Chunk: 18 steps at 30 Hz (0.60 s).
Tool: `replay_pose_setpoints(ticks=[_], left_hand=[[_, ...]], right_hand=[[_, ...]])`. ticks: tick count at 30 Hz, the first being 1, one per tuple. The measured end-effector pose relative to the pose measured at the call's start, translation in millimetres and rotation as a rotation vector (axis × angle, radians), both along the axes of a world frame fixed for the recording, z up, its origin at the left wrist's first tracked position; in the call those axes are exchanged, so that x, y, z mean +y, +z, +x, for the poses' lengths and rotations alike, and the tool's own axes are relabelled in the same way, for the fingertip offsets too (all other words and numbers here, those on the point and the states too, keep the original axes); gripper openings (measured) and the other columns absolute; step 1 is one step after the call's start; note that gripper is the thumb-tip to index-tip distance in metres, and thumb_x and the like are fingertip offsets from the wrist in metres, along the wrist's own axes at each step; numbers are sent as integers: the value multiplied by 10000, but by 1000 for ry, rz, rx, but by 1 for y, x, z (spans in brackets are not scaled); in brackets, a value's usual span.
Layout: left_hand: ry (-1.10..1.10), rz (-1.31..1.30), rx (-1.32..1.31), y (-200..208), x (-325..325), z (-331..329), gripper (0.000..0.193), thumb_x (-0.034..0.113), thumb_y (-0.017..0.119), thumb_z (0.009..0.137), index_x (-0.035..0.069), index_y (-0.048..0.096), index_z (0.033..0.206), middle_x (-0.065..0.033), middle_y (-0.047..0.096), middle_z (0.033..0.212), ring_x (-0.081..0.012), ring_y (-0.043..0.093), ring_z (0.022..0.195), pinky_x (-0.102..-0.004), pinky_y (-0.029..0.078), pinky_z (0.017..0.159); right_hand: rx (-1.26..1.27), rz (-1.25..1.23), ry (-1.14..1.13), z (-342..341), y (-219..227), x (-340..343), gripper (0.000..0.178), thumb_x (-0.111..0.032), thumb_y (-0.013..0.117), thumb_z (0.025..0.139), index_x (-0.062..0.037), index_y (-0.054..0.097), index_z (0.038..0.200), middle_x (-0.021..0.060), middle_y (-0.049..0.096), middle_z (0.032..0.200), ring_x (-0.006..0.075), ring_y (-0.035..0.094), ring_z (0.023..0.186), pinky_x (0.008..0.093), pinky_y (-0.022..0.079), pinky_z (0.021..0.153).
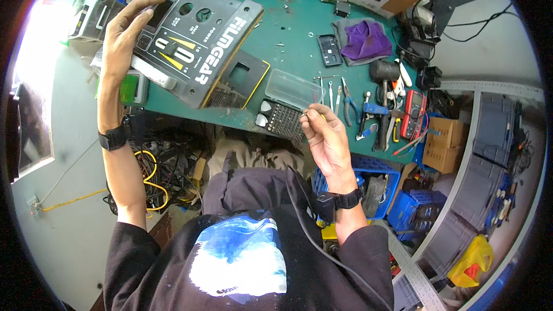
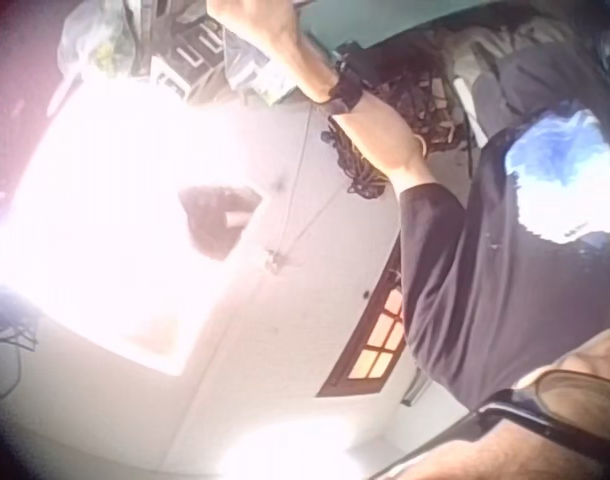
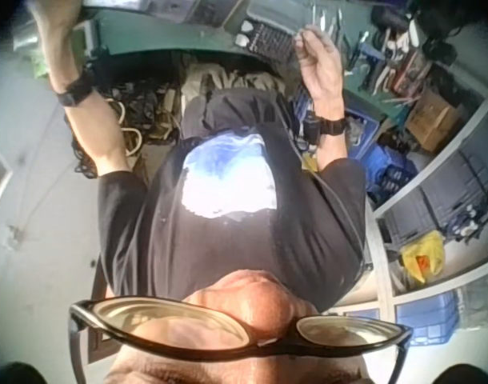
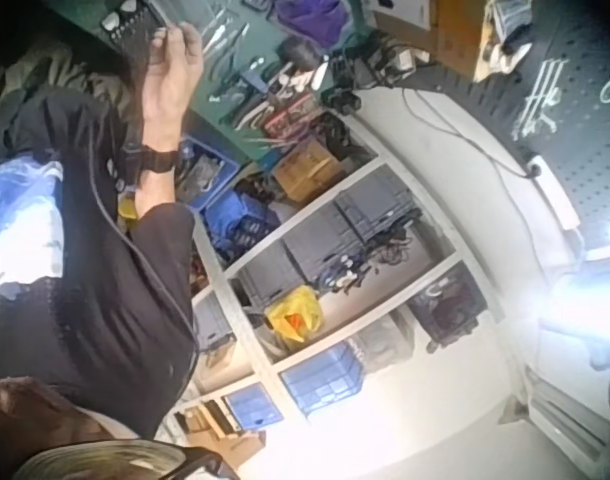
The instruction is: The user is repairing or inspecting a large audio amplifier or electronic device, examining the chassis and control panel.
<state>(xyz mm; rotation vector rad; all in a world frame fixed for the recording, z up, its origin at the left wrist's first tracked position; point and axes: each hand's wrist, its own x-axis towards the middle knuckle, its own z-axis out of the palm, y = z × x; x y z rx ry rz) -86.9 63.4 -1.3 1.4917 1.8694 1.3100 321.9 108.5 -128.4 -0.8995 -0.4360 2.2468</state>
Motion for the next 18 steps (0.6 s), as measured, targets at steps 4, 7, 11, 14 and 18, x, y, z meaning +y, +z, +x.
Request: replay_pose_setpoints(ticks=[4, 7, 11, 14, 18], left_hand=[[0, -15, -49, 0, 1, 0, 289, 112, 560, 1018, 23, 712, 1248, -37, 729, 1117, -79, 629, 1004, -226, 486, 919], [-6, -15, -84, -1, 1, -1, 290, 106, 561, 1021, 20, 706, 1257, -30, 727, 1134, -68, 627, 999, -216, 487, 909], [-25, 5, -31, -3, 0, -7, 289, 112, 564, 1023, 20, 706, 1258, -26, 727, 1130, -69, 627, 997, -217, 486, 910], [-26, -3, 19, -3, 1, -7, 286, 117, 567, 1023, 25, 711, 1252, -22, 729, 1123, -70, 627, 998, -216, 485, 909], [-15, 1, -28, -2, 0, -6, 283, 126, 569, 1024, 32, 719, 1244, -28, 731, 1140, -79, 633, 1010, -221, 484, 927]], right_hand=[[36, -71, -5, 7, -11, 2, 166, -40, 671, 990, 28, 657, 1141, 109, 712, 1007, 166, 712, 927, 240, 619, 833], [81, -154, -10, 9, -15, 3, 152, -40, 654, 1000, 32, 660, 1134, 115, 707, 1011, 174, 709, 930, 236, 622, 836], [184, -285, 0, 11, -21, 1, 153, -34, 640, 1006, 46, 654, 1136, 127, 706, 1025, 202, 714, 967, 241, 633, 864], [217, -324, -19, 15, -29, 0, 162, -28, 636, 1005, 57, 648, 1143, 139, 708, 1035, 225, 720, 999, 254, 639, 885], [194, -345, -39, 19, -28, -1, 172, 3, 621, 1001, 71, 637, 1158, 156, 712, 1046, 258, 725, 1026, 269, 641, 905]])
